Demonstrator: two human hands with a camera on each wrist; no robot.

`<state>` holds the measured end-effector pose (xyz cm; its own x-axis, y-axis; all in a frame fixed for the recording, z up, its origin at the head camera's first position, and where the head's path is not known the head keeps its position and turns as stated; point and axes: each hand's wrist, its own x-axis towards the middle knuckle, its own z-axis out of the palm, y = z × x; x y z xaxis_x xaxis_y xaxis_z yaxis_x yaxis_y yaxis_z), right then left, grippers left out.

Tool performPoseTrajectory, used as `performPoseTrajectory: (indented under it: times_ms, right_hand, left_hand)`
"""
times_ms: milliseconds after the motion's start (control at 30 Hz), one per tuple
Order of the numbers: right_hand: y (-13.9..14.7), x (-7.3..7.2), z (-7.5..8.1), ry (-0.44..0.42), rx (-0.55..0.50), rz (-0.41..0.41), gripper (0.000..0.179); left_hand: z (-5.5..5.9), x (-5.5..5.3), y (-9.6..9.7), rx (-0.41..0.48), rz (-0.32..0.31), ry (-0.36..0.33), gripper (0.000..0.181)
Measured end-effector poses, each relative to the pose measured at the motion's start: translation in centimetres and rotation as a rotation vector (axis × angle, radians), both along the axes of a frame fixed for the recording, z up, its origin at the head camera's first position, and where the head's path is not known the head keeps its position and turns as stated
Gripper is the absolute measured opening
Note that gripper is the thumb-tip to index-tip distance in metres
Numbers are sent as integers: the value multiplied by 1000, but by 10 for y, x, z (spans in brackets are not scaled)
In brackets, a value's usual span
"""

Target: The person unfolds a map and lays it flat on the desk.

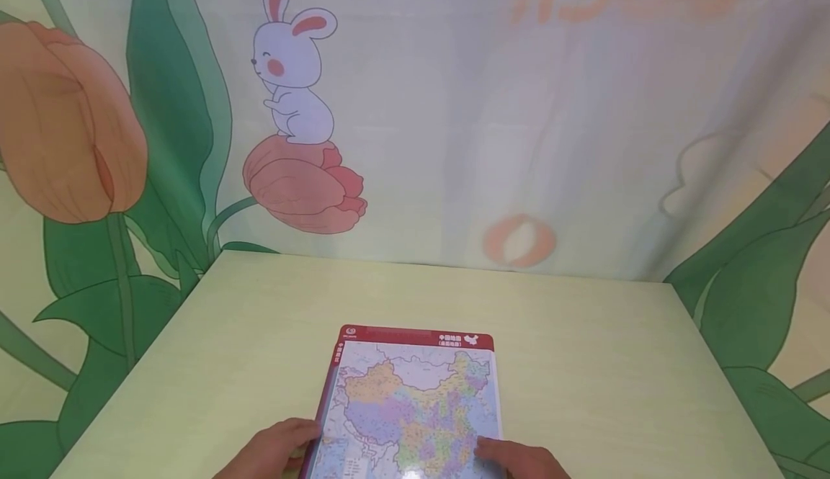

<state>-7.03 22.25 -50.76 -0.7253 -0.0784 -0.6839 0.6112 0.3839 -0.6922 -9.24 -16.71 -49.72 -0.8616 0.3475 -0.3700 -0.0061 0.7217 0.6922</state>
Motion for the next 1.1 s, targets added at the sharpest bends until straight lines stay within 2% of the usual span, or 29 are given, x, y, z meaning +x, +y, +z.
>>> performPoseTrajectory:
  times_ms: [67,167,233,300,367,767,967,1100]
  right_hand:
    - [2,4,-3,129,84,150,66]
    - [8,10,-7,400,244,400,63]
    - [11,13,-9,559,353,517,64]
    - [11,16,-10,658,431,579,66]
    - [11,17,-11,710,479,612,68]
    - [7,23,-6,651,488,594,74]
    - [6,21,0,575,449,561,75]
    - [7,20,6,590,459,540,78]
  left_hand:
    - [-1,-1,-1,-12,-20,13,80]
    - [-3,-1,-4,-2,-30,20,77]
    - [-4,-2,-5,4,-33,22,76]
    - [-4,-2,-6,13,-34,24,76]
    - [-5,-3,-7,12,-36,24,76]
    - [-6,-7,-8,-10,-69,27,68]
    - [-7,-8,-8,-44,-109,51,62]
    - [-7,-7,-7,-36,-118,55,57]
